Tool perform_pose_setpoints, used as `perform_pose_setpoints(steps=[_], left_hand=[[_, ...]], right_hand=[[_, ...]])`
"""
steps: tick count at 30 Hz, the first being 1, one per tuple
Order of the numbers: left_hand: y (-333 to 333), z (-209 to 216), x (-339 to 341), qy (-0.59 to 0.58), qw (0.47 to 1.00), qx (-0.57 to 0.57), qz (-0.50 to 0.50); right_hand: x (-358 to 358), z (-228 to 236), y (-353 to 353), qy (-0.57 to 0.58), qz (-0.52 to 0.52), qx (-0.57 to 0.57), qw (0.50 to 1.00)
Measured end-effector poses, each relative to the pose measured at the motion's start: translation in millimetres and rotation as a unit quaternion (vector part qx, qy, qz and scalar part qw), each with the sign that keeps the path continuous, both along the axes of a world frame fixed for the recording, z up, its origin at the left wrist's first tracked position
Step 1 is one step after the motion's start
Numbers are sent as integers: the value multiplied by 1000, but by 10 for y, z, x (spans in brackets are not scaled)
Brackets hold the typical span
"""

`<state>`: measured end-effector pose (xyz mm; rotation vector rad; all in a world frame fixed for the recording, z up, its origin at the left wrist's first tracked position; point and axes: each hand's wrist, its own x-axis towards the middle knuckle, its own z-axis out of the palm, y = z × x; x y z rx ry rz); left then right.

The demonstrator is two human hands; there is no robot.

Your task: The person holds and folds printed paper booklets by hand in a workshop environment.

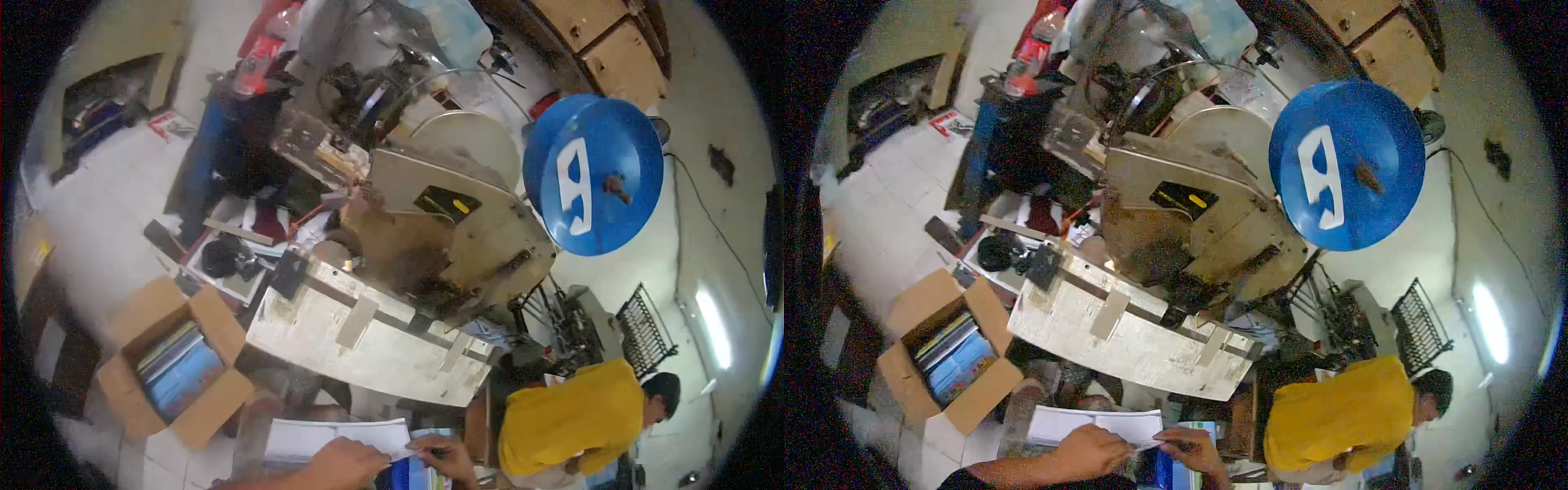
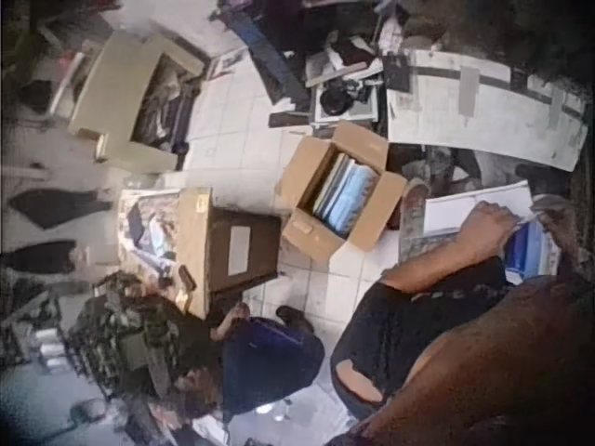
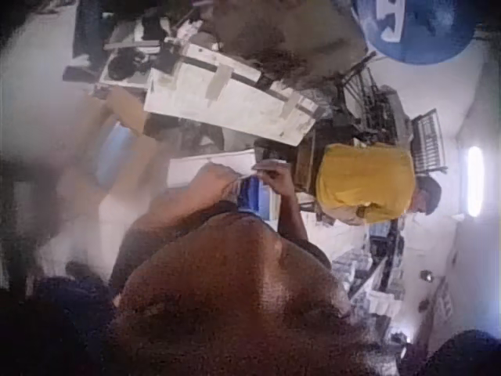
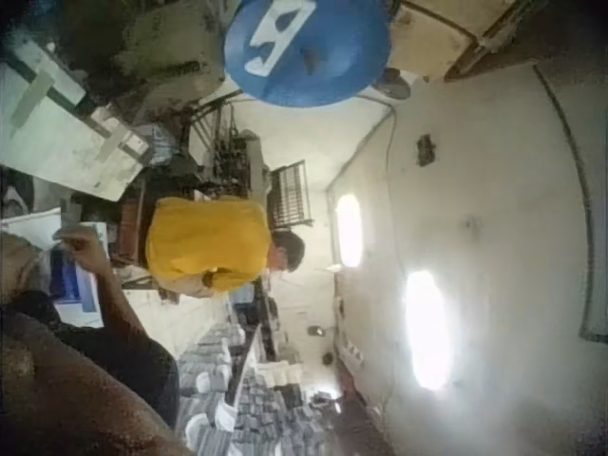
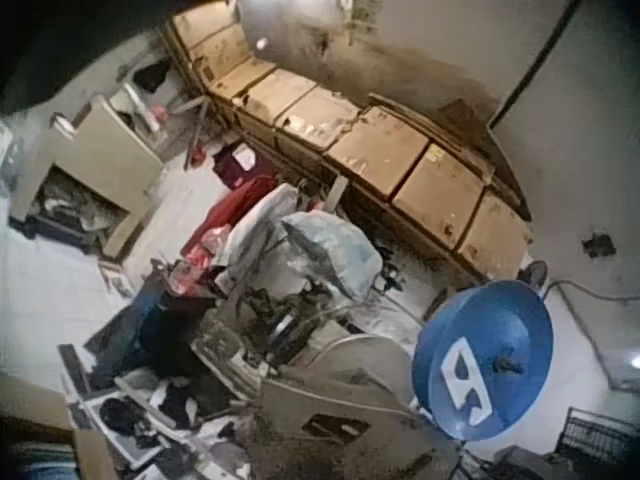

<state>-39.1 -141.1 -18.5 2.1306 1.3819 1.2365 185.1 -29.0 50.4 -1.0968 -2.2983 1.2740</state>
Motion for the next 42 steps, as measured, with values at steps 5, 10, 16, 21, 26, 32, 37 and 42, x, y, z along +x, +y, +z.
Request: perform_pose_setpoints(steps=[5, 10, 16, 21, 26, 32, 37, 42], left_hand=[[366, -238, -98, -76, 990, 52, -111], [894, -454, 115, -259, 943, -8, -207], [1284, -521, -65, -289, 905, -141, -278], [1440, -553, -176, -288, 891, -149, -319], [1504, -581, -242, -293, 879, -164, -339], [1561, -629, -260, -294, 866, -171, -366], [1583, -678, -258, -295, 859, -185, -376], [1679, -642, -259, -295, 849, -176, -401]], right_hand=[[-522, 900, 420, 8, -277, 285, 918], [-966, 1876, 944, 89, -288, 537, 788], [-1530, 2391, 1271, 104, -260, 682, 676], [-1808, 2419, 1388, 99, -212, 719, 655], [-1855, 2346, 1551, 67, -236, 711, 659], [-1535, 2277, 1551, -14, -262, 734, 626], [-1411, 2258, 1523, -142, -238, 791, 546], [-1410, 2292, 1511, -164, -293, 822, 460]])
